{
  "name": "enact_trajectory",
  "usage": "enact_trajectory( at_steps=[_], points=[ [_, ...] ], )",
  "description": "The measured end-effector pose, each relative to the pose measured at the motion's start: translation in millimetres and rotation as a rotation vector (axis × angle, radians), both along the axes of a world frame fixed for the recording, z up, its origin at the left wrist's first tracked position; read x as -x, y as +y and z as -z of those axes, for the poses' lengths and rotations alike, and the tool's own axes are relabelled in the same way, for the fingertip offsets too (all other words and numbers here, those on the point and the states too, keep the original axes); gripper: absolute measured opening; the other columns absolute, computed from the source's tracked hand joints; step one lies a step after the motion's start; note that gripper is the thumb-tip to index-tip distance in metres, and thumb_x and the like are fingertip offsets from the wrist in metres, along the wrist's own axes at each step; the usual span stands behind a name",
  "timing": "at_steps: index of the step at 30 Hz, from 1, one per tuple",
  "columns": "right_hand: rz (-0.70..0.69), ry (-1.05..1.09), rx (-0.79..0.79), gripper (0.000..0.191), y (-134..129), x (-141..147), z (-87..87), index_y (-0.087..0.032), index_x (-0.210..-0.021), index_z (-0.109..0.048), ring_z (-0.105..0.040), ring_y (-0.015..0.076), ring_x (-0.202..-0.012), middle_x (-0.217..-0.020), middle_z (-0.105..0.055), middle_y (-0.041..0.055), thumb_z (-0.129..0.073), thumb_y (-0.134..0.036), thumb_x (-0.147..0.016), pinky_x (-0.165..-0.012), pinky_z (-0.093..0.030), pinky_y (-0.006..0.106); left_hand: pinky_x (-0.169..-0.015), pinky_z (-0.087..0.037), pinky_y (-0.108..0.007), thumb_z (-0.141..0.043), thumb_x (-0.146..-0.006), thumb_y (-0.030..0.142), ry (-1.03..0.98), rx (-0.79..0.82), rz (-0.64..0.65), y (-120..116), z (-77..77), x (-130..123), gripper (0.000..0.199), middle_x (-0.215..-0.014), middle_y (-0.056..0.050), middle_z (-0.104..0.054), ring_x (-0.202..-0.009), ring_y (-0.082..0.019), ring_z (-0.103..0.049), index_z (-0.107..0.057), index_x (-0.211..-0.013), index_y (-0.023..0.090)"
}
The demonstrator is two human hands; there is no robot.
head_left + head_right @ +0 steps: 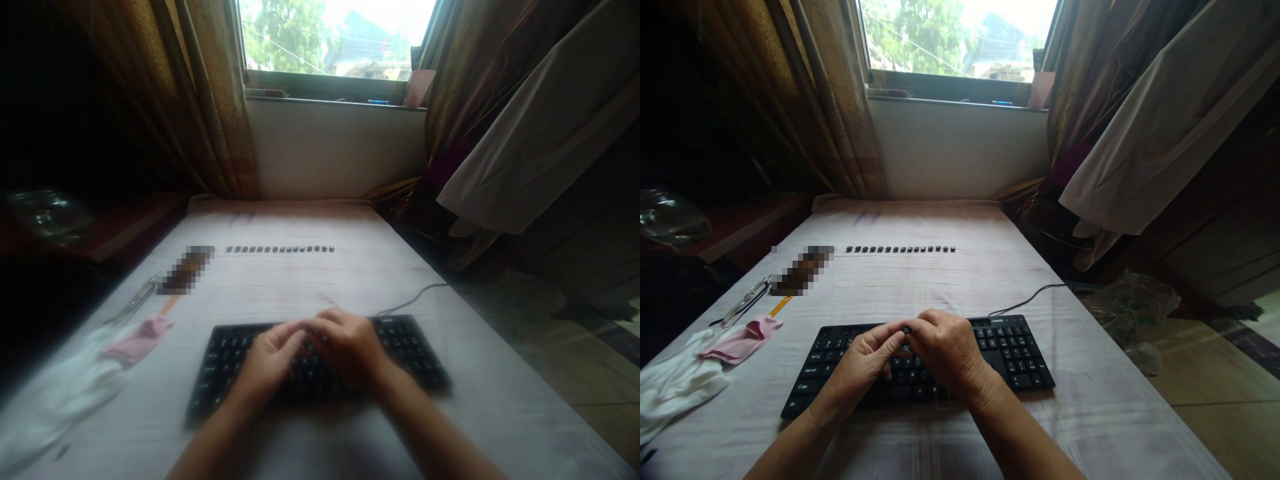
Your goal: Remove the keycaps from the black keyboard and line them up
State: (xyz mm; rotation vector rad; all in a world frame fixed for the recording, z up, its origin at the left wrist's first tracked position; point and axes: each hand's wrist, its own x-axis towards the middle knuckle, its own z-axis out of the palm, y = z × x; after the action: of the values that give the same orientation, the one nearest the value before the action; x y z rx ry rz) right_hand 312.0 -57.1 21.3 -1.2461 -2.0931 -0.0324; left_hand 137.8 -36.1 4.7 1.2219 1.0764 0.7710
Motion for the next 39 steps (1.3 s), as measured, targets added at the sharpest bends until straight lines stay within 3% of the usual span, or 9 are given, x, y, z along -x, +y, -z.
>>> enact_trajectory(
  at_steps=[3, 5, 7, 10, 13, 17, 25, 39],
  points=[
    [0.073, 0.111, 0.149, 0.016, 27.3, -27.5, -3.7, -0.021, -0.097, -0.076, -0.070, 0.0166, -0.072, -0.091, -0.076, 0.0053, -0.065, -0.023, -0.085, -0.068, -0.057, 0.027, -0.045, -0.046, -0.022, -0.068, -0.075, 0.055, 0.096, -0.059, -0.118, 8.5, -8.3, 13.1, 0.066, -0.106, -0.013, -0.075, -0.077, -0.023, -0.072, -0.062, -0.128, 0.015],
    [0.158, 0.142, 0.185, 0.017, 57.7, -57.1, -3.1, -0.020, -0.097, -0.077, -0.069, 0.0145, -0.065, -0.092, -0.077, 0.0059, -0.063, -0.023, -0.087, -0.063, -0.057, 0.025, -0.050, -0.050, -0.023, -0.063, -0.078, 0.058, 0.174, -0.214, -0.285, 20.9, -10.7, 32.8, 0.061, -0.107, -0.011, -0.075, -0.080, -0.023, -0.072, -0.064, -0.125, 0.018],
    [0.340, 0.166, 0.243, 0.017, 92.9, -88.5, 1.1, -0.020, -0.096, -0.078, -0.071, 0.0164, -0.070, -0.093, -0.078, 0.0065, -0.065, -0.023, -0.085, -0.065, -0.057, 0.026, -0.053, -0.053, -0.025, -0.061, -0.078, 0.059, 0.287, -0.342, -0.435, 37.2, -7.2, 58.1, 0.057, -0.108, -0.010, -0.075, -0.085, -0.024, -0.072, -0.066, -0.118, 0.021],
    [0.481, 0.156, 0.320, 0.014, 142.2, -124.0, 14.4, -0.020, -0.090, -0.080, -0.073, 0.0188, -0.070, -0.086, -0.079, 0.0069, -0.068, -0.022, -0.082, -0.067, -0.056, 0.027, -0.054, -0.055, -0.026, -0.058, -0.078, 0.057, 0.410, -0.378, -0.574, 60.4, 7.3, 92.9, 0.052, -0.106, -0.010, -0.075, -0.084, -0.024, -0.073, -0.066, -0.115, 0.021],
    [0.541, 0.130, 0.385, 0.012, 178.5, -138.9, 32.1, -0.022, -0.087, -0.081, -0.074, 0.0195, -0.074, -0.085, -0.080, 0.0057, -0.071, -0.022, -0.079, -0.071, -0.055, 0.026, -0.055, -0.056, -0.027, -0.055, -0.079, 0.055, 0.455, -0.333, -0.601, 72.6, 22.9, 110.2, 0.050, -0.102, -0.010, -0.075, -0.082, -0.024, -0.073, -0.066, -0.113, 0.020],
    [0.569, 0.098, 0.433, 0.015, 210.2, -143.4, 51.5, -0.025, -0.091, -0.080, -0.074, 0.0191, -0.080, -0.088, -0.080, 0.0038, -0.071, -0.027, -0.079, -0.074, -0.054, 0.025, -0.055, -0.055, -0.027, -0.051, -0.083, 0.056, 0.499, -0.319, -0.627, 75.8, 34.9, 113.1, 0.048, -0.099, -0.009, -0.076, -0.079, -0.023, -0.073, -0.067, -0.111, 0.020],
    [0.511, 0.027, 0.466, 0.017, 245.2, -157.6, 66.3, -0.026, -0.093, -0.080, -0.073, 0.0195, -0.088, -0.095, -0.079, 0.0029, -0.070, -0.030, -0.080, -0.077, -0.052, 0.023, -0.051, -0.055, -0.028, -0.052, -0.081, 0.060, 0.518, -0.266, -0.641, 83.8, 47.3, 119.6, 0.052, -0.089, -0.009, -0.077, -0.068, -0.023, -0.073, -0.068, -0.106, 0.018],
    [0.459, -0.056, 0.450, 0.022, 251.7, -165.5, 72.7, -0.025, -0.099, -0.080, -0.070, 0.0193, -0.087, -0.099, -0.078, 0.0043, -0.069, -0.028, -0.080, -0.076, -0.051, 0.024, -0.065, -0.059, -0.034, -0.054, -0.080, 0.060, 0.574, -0.241, -0.655, 85.3, 49.6, 119.0, 0.048, -0.087, -0.005, -0.077, -0.068, -0.023, -0.074, -0.069, -0.104, 0.021]
  ],
)
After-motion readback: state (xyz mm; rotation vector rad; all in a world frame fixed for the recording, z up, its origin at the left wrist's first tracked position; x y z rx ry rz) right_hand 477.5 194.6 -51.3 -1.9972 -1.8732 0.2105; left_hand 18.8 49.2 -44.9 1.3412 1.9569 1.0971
